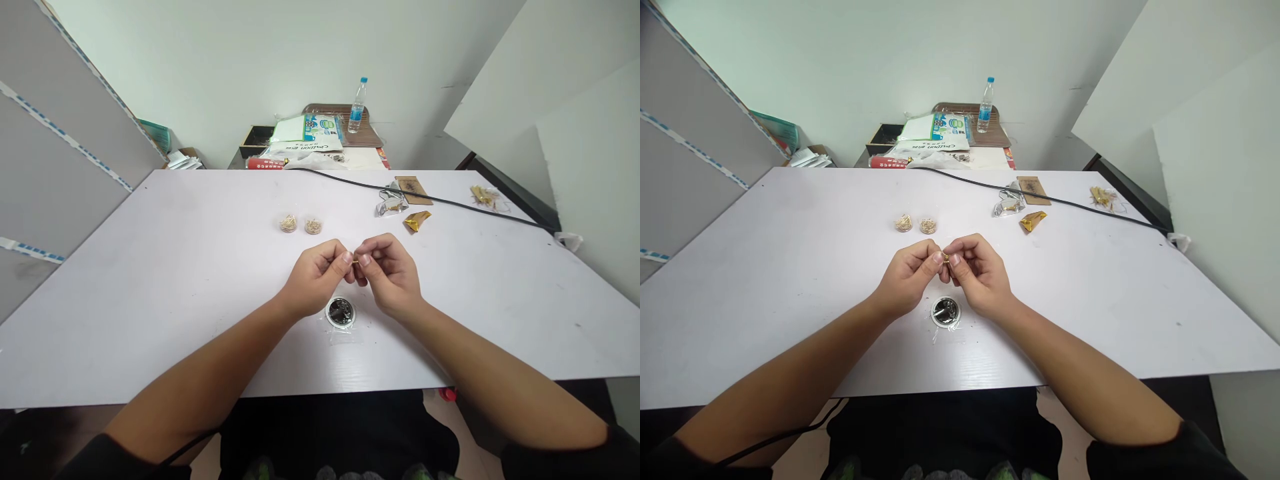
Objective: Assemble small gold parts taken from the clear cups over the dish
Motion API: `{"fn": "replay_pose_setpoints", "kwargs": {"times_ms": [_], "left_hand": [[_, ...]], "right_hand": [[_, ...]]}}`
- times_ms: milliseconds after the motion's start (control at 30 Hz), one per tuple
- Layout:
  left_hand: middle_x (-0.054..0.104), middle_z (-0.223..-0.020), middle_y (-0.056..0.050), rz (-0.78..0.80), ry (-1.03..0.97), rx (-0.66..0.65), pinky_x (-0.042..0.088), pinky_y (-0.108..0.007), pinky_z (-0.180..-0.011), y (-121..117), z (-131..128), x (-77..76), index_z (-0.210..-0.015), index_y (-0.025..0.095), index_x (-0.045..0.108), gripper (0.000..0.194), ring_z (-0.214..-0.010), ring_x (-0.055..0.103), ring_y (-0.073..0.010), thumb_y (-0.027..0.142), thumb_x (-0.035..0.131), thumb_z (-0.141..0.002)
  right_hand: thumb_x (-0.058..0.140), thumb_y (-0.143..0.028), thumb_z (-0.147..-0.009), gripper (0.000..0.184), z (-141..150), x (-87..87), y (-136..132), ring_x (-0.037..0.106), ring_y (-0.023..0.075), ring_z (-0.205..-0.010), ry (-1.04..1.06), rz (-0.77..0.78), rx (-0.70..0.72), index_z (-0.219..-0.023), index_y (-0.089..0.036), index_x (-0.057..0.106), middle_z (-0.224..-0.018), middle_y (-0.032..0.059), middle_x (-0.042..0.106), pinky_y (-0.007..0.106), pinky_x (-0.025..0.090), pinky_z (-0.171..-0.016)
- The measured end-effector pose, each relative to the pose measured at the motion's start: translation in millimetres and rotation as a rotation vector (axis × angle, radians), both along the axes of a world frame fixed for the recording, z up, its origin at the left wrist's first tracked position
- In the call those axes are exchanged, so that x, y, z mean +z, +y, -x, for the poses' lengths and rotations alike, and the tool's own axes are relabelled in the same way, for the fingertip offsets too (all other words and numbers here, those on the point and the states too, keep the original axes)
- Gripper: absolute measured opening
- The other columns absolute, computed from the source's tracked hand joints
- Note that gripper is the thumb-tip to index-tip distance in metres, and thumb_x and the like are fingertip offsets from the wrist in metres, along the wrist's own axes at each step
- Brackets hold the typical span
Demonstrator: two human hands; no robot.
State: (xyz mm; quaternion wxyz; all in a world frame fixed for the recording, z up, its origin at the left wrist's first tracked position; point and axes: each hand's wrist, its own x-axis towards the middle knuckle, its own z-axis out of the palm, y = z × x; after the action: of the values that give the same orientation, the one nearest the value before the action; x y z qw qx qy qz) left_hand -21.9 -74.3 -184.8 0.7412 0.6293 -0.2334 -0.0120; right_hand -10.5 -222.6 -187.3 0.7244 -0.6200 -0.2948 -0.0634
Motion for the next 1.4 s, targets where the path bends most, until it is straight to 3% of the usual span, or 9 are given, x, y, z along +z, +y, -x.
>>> {"fn": "replay_pose_setpoints", "kwargs": {"times_ms": [533,700,933,1233,1400], "left_hand": [[0.058,-0.072,-0.002,-0.056,-0.049,0.092,0.052,-0.027,-0.069,-2.3,2.5,-0.6,-0.077,0.014,0.049,0.029,-0.071,0.062,-0.0116,0.033,0.05,-0.098],[0.058,-0.071,-0.002,-0.165,-0.091,0.184,0.048,-0.026,-0.067,-3.1,4.7,1.1,-0.075,0.015,0.049,0.029,-0.07,0.06,-0.0118,0.032,0.049,-0.098],[0.051,-0.066,-0.001,-0.317,-0.128,0.276,0.037,-0.025,-0.059,-0.6,4.3,2.4,-0.072,0.016,0.047,0.032,-0.062,0.045,-0.0111,0.036,0.048,-0.097],[0.046,-0.064,0.0,-0.323,-0.149,0.266,0.035,-0.025,-0.058,0.6,2.6,2.5,-0.072,0.016,0.046,0.033,-0.061,0.042,-0.0109,0.037,0.048,-0.097],[0.046,-0.061,0.001,-0.381,-0.27,0.302,0.033,-0.025,-0.055,3.0,1.9,2.5,-0.07,0.016,0.047,0.032,-0.058,0.039,-0.0099,0.033,0.048,-0.097]], "right_hand": [[0.059,-0.031,-0.095,0.015,3.4,0.6,2.5,0.057,0.0091,-0.059,-0.022,0.013,-0.061,-0.091,-0.022,0.048,-0.071,-0.0022,0.056,0.021,0.044,-0.049],[0.061,-0.033,-0.094,0.021,4.2,0.9,4.9,0.051,0.0079,-0.056,-0.012,-0.003,-0.071,-0.09,-0.023,0.042,-0.07,-0.0043,0.052,0.021,0.042,-0.05],[0.065,-0.039,-0.09,0.035,5.9,4.8,5.3,0.046,0.0089,-0.058,0.056,0.024,-0.101,-0.083,-0.023,0.035,-0.07,-0.0045,0.047,0.025,0.041,-0.055],[0.066,-0.037,-0.089,0.035,5.2,4.8,3.7,0.044,0.0089,-0.06,0.104,0.0,-0.045,-0.082,-0.022,0.035,-0.07,-0.0047,0.046,0.025,0.038,-0.057],[0.066,-0.036,-0.09,0.034,3.6,5.6,2.3,0.041,0.0078,-0.057,0.15,0.009,0.006,-0.083,-0.022,0.035,-0.07,-0.0051,0.046,0.024,0.033,-0.052]]}}
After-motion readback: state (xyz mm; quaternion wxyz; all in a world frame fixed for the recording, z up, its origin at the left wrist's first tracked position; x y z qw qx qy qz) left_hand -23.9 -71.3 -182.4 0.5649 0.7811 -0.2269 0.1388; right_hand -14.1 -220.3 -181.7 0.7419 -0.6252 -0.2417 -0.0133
